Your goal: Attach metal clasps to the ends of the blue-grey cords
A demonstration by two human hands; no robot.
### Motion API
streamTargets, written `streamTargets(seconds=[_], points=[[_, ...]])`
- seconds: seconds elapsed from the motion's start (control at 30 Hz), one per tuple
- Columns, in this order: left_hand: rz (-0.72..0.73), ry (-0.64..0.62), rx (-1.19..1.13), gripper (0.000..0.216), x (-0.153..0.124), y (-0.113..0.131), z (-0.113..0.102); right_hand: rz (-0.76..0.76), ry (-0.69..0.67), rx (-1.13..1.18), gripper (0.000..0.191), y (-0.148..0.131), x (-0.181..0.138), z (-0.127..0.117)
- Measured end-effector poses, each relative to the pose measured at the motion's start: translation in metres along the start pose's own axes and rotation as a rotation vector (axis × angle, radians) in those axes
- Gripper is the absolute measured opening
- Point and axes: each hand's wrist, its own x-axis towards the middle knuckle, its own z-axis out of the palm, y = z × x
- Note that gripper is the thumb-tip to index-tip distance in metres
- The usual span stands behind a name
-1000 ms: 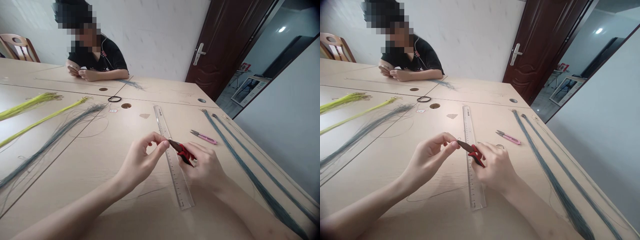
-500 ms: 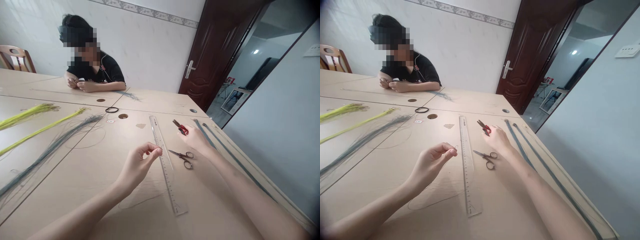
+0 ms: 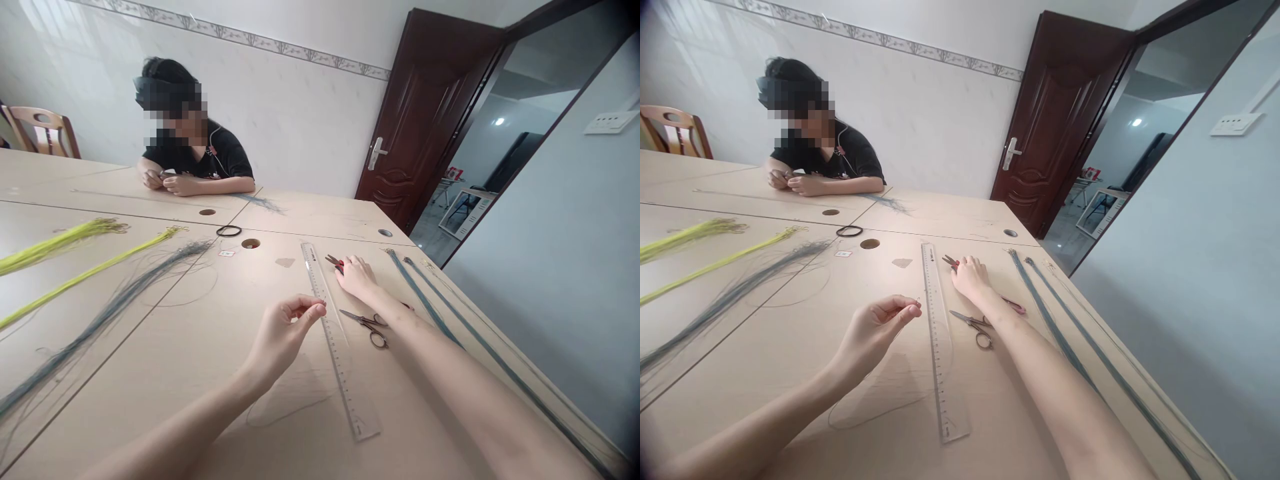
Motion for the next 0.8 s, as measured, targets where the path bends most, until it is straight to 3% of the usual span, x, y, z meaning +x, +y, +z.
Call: streamTargets(seconds=[0.2, 0.37, 0.57, 0.8], points=[[-0.024, 0.0, 0.004, 0.023, -0.002, 0.001, 0.0, -0.083, 0.098, 0.191, 0.023, -0.005, -0.005, -0.008], [-0.014, -0.009, 0.011, 0.024, -0.002, 0.001, 0.001, -0.232, 0.235, 0.516, 0.018, -0.025, -0.055, -0.043], [0.0, -0.024, 0.028, 0.024, -0.007, 0.0, 0.004, -0.4, 0.194, 0.82, 0.009, -0.04, -0.12, -0.071], [0.037, -0.048, 0.037, 0.022, -0.01, 0.003, 0.008, -0.342, 0.137, 0.975, 0.002, -0.037, -0.124, -0.071]])
